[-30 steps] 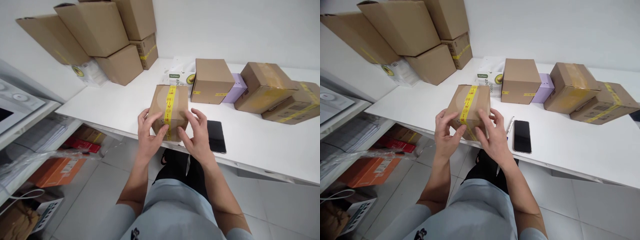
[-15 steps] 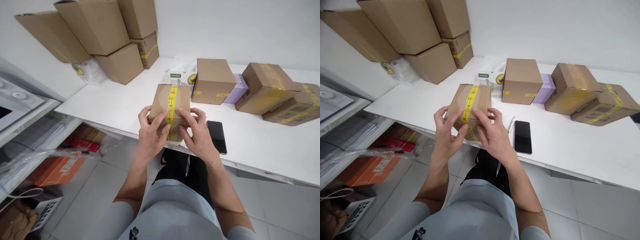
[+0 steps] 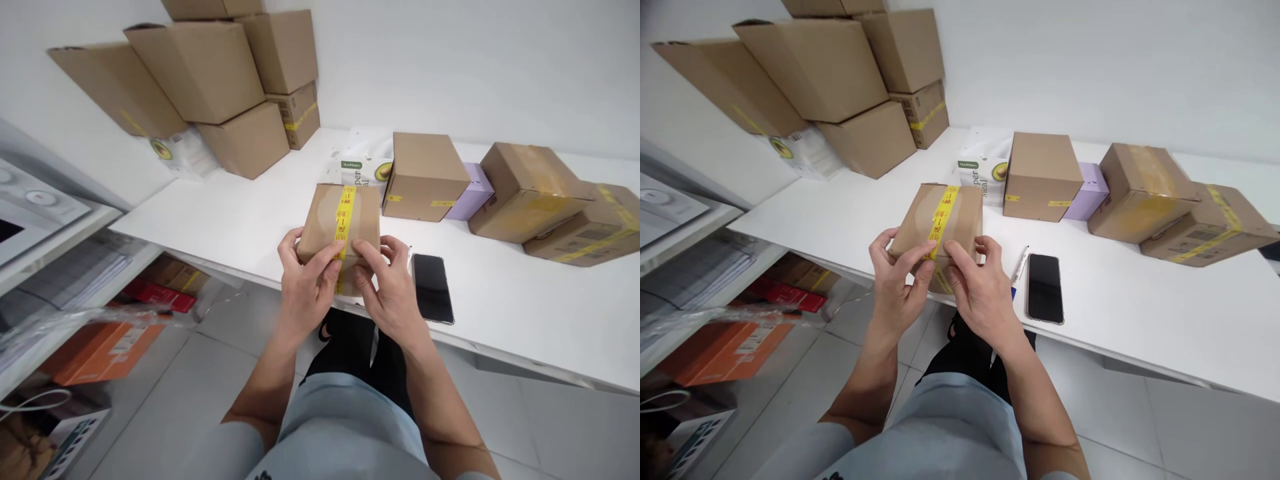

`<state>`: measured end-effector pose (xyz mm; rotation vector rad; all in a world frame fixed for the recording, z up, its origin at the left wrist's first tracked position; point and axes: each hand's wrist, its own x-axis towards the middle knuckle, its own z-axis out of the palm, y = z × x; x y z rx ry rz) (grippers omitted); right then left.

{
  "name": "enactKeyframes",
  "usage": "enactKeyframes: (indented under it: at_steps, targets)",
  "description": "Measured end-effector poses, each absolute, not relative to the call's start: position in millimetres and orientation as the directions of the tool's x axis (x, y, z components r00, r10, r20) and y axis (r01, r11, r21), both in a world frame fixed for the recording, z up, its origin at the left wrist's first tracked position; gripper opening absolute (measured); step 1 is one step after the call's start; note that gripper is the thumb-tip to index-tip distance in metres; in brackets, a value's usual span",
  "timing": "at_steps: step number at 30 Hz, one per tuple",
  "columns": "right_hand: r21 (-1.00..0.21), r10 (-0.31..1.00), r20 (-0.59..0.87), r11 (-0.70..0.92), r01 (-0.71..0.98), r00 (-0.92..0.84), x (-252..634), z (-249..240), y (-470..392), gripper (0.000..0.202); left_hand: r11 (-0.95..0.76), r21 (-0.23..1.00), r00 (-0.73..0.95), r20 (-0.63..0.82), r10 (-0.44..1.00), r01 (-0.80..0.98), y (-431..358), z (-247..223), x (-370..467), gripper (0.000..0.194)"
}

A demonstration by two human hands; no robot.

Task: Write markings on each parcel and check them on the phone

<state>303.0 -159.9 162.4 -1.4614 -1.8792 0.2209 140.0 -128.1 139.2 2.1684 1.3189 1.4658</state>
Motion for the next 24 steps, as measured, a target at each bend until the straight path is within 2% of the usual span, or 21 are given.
enactKeyframes:
  at_steps: [5,11,16,21,24]
  targets:
    - [-0.525,0.855,0.51,0.398,0.752,-0.096,303,159,-166,0.041,-0.612,0.557,0.075,0.702,0.708,0.56,-134,133,139,0.027]
    - [-0.559,0.752,0.654,0.552,0.618,-0.08,304,135,-162,0.045,-0.722,0.447,0.011,0.847,0.532,0.528,-134,105,144,0.027]
    - [-0.624,0.757,0.653,0.56,0.545,-0.031,310,102,-170,0.035,-0.74,0.438,0.028,0.852,0.524,0.51,-146,70,150,0.031]
    - [-0.736,0.813,0.569,0.435,0.519,0.124,314,78,-191,0.025,-0.687,0.544,-0.031,0.794,0.607,0.481,-165,55,148,0.022]
    - [-0.825,0.84,0.487,0.351,0.443,0.241,316,67,-198,0.027,-0.613,0.677,-0.157,0.713,0.683,0.408,-164,57,142,0.041]
